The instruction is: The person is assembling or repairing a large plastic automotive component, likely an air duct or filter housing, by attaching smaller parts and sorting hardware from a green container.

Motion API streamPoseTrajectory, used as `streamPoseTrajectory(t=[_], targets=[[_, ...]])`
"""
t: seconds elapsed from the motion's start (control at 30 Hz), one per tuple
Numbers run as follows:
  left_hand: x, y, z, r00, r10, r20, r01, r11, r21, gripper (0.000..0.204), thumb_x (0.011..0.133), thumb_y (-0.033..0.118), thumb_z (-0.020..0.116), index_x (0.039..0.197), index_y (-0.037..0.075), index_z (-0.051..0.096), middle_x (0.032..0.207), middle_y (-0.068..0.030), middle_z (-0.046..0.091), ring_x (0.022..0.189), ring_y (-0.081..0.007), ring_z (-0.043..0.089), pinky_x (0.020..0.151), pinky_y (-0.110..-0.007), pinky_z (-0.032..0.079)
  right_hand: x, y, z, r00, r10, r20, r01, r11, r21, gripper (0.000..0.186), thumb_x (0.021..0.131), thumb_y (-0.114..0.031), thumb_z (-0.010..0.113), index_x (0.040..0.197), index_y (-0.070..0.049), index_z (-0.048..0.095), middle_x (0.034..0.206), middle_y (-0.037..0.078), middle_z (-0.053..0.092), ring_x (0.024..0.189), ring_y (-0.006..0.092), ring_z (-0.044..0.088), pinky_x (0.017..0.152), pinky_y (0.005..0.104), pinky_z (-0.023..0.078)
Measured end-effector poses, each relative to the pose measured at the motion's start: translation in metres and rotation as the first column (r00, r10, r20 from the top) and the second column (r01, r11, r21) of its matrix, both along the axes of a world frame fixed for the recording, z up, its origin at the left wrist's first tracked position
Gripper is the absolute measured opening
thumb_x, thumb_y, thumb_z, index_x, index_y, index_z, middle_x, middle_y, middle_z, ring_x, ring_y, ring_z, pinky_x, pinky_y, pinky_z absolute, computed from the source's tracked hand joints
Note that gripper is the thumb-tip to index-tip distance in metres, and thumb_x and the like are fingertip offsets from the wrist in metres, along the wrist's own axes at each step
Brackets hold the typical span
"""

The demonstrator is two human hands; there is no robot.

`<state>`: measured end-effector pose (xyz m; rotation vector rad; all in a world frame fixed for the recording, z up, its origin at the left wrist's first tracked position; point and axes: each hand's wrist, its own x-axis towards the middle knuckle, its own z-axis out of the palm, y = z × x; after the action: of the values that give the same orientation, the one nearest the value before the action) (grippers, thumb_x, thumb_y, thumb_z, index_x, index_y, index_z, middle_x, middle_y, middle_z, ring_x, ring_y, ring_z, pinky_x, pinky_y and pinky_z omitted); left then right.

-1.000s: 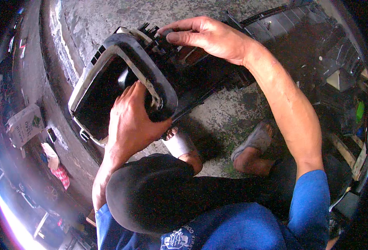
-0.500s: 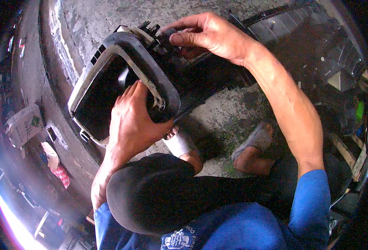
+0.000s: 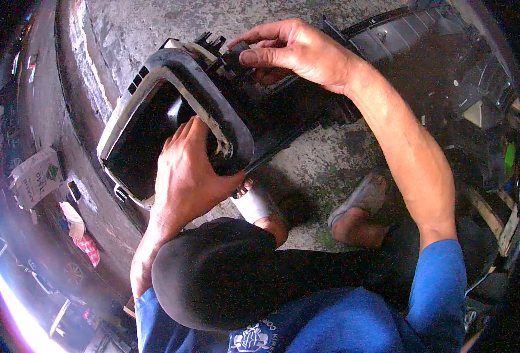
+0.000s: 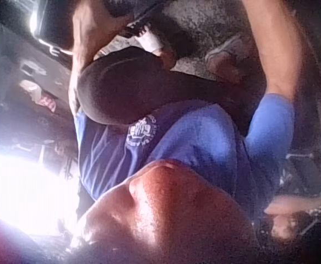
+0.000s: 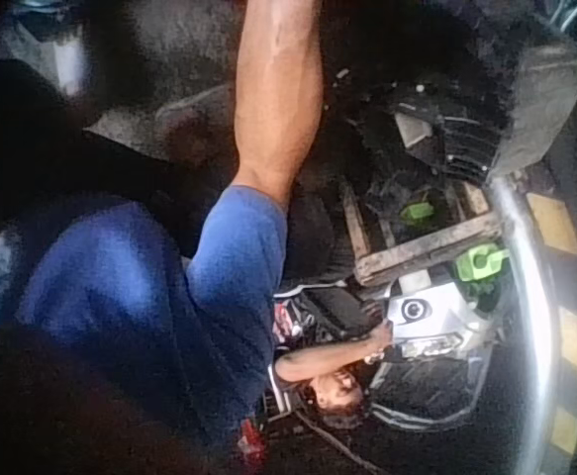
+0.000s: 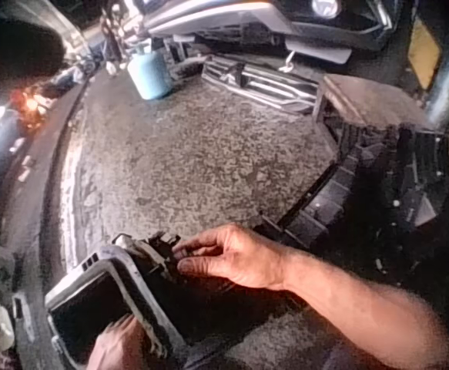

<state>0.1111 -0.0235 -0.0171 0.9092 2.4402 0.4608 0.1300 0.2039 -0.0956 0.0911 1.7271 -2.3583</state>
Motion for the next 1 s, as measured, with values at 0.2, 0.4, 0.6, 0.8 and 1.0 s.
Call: streamPoseTrajectory(t=[0.2,0.4,0.6,0.8,1.0], targets=[[-0.001,-0.003,0.0,1.0,-0.022,-0.011,0.022,1.0,0.001,0.058,0.055,0.02,0.076,0.105,0.002,0.052,0.092,-0.0185,0.059,0.092,-0.0373,0.058,0.082,-0.044,0.045,-0.003,0.0,0.008,0.999,0.03,0.021,-0.03,0.999,0.016,0.036,0.087,-0.023,0.066,0.118,-0.006,0.062,0.092,-0.001,0.067,0.076,0.0043,0.06,0.069,0.019,0.05],[-0.002,-0.002,0.0,0.998,-0.063,-0.006,0.063,0.998,-0.002,0.059,0.056,0.02,0.075,0.107,0.002,0.051,0.094,-0.0186,0.059,0.094,-0.0373,0.057,0.083,-0.044,0.044,-0.005,0.0,0.011,0.999,0.036,0.039,-0.038,0.997,0.068,0.036,0.086,-0.026,0.067,0.116,-0.006,0.063,0.089,-0.002,0.067,0.073,0.0041,0.059,0.066,0.0185,0.049],[-0.002,-0.001,0.0,0.999,-0.045,0.009,0.045,0.999,0.002,0.06,0.057,0.02,0.074,0.109,0.001,0.051,0.095,-0.0189,0.06,0.095,-0.0371,0.058,0.083,-0.044,0.045,-0.008,-0.002,0.008,0.999,0.051,0.003,-0.051,0.989,0.141,0.035,0.086,-0.026,0.067,0.114,-0.005,0.064,0.09,-0.001,0.067,0.074,0.0045,0.059,0.067,0.0193,0.049],[-0.001,-0.002,0.0,0.999,-0.048,-0.003,0.048,0.999,0.02,0.06,0.057,0.019,0.075,0.109,0.001,0.052,0.094,-0.0194,0.06,0.094,-0.0374,0.058,0.082,-0.044,0.045,-0.005,-0.002,0.008,1.0,0.016,0.008,-0.016,0.998,0.068,0.036,0.087,-0.026,0.067,0.115,-0.004,0.063,0.091,0.0,0.067,0.077,0.0055,0.06,0.069,0.0201,0.049],[-0.001,-0.004,-0.002,1.0,-0.023,0.012,0.023,1.0,0.0,0.063,0.055,0.018,0.076,0.11,0.001,0.051,0.095,-0.0196,0.06,0.094,-0.0374,0.058,0.083,-0.043,0.045,-0.004,0.001,0.008,0.999,0.052,-0.005,-0.052,0.999,0.01,0.035,0.087,-0.025,0.066,0.115,-0.005,0.063,0.092,-0.001,0.067,0.077,0.0049,0.06,0.068,0.0199,0.049]])
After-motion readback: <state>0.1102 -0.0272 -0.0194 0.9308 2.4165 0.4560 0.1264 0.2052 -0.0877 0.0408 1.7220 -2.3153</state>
